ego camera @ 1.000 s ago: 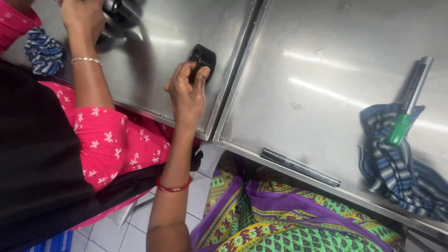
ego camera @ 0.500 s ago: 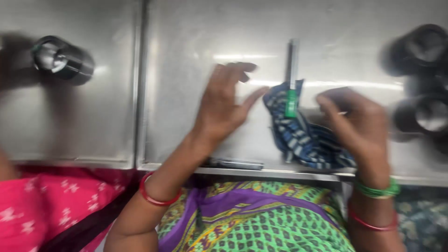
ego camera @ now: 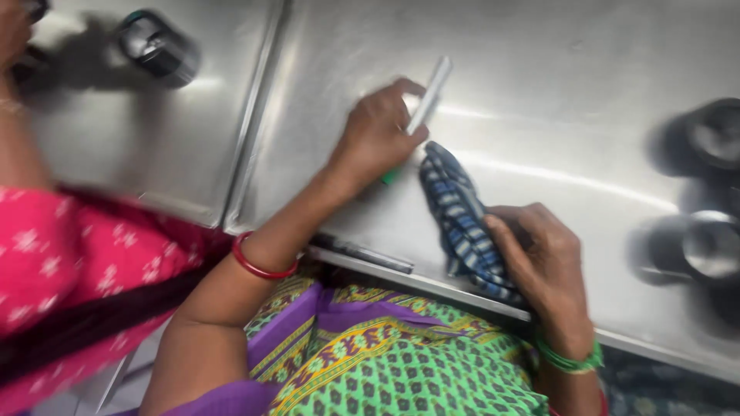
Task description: Cleaning and inspecting black cylindrical metal parts on a table.
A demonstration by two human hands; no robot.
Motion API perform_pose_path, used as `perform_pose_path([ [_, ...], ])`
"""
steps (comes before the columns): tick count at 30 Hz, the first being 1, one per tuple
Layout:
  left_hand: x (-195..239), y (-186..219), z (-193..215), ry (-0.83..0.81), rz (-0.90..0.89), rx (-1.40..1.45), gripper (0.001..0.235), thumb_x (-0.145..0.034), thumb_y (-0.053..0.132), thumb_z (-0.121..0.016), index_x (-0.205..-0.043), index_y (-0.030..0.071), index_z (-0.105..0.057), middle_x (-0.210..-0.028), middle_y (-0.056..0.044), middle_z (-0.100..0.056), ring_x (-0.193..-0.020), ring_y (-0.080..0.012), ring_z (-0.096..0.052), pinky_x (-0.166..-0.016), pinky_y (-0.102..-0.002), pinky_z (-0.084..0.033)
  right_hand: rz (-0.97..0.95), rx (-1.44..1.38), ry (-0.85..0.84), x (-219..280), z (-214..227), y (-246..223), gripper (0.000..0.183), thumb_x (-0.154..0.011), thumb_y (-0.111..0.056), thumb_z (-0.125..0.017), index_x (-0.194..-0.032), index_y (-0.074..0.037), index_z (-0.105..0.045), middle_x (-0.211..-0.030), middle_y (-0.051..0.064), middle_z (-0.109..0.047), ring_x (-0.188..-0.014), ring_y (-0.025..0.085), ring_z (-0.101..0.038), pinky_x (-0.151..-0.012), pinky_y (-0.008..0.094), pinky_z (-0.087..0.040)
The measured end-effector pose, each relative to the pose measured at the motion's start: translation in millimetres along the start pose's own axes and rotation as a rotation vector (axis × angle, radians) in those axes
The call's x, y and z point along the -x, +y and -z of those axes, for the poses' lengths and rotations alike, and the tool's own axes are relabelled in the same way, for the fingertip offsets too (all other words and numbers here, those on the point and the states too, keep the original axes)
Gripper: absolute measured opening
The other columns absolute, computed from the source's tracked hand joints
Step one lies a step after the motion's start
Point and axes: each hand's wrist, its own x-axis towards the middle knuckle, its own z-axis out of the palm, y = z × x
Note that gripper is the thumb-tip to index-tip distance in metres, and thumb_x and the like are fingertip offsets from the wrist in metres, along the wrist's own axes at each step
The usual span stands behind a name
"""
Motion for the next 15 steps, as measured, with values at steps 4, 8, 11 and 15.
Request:
perform_pose_path([
  [4, 41.9, -45.1, 74.9, 0.325, 0.031, -0.079, 0.040, -0.088, 0.013, -0.081, -0.124, 0.007, -0.064, -0.091, -0.011, -0.070, -0.074, -0.0194, -0.071, -0.064, -0.034, -0.059, -0.007, 0.016, 0.003, 2.2, -1.8, -1.9, 0.016, -0.096, -0.012, -0.072, -0.107, -0.001, -0.075, -0.088, 0.010, -0.069, -0.073, 0.017, -0.065, -0.065, 0.031, -0.051],
  [8, 81.3, -128.3, 115.7, 0.514, 0.020, -0.676, 0.044, -0.085, 0.008, -0.083, -0.124, -0.002, -0.064, -0.113, -0.021, -0.070, -0.093, -0.0309, -0.072, -0.080, -0.040, -0.059, 0.023, 0.132, -0.005, 1.7, -1.0, 1.7, 0.019, -0.097, -0.015, -0.074, -0.108, -0.001, -0.076, -0.090, 0.012, -0.069, -0.073, 0.020, -0.066, -0.065, 0.034, -0.051],
  [11, 101.2, -158.0, 126.7, 0.426, 0.215, -0.708, 0.041, -0.083, 0.003, -0.081, -0.121, -0.004, -0.065, -0.107, -0.024, -0.068, -0.096, -0.0364, -0.070, -0.081, -0.043, -0.057, -0.011, 0.121, -0.059, 1.4, 2.1, 2.2, 0.030, -0.089, -0.022, -0.078, -0.111, -0.003, -0.076, -0.089, 0.011, -0.069, -0.071, 0.019, -0.069, -0.057, 0.034, -0.053],
  [15, 108.5, -124.5, 107.3, 0.321, 0.197, -0.632, 0.033, -0.090, 0.005, -0.078, -0.121, 0.000, -0.067, -0.109, -0.022, -0.068, -0.102, -0.0392, -0.065, -0.094, -0.048, -0.052, 0.023, 0.196, -0.039, -1.1, -10.4, 14.6, 0.048, -0.080, -0.027, -0.082, -0.121, -0.004, -0.072, -0.094, 0.011, -0.067, -0.072, 0.018, -0.067, -0.055, 0.030, -0.056],
])
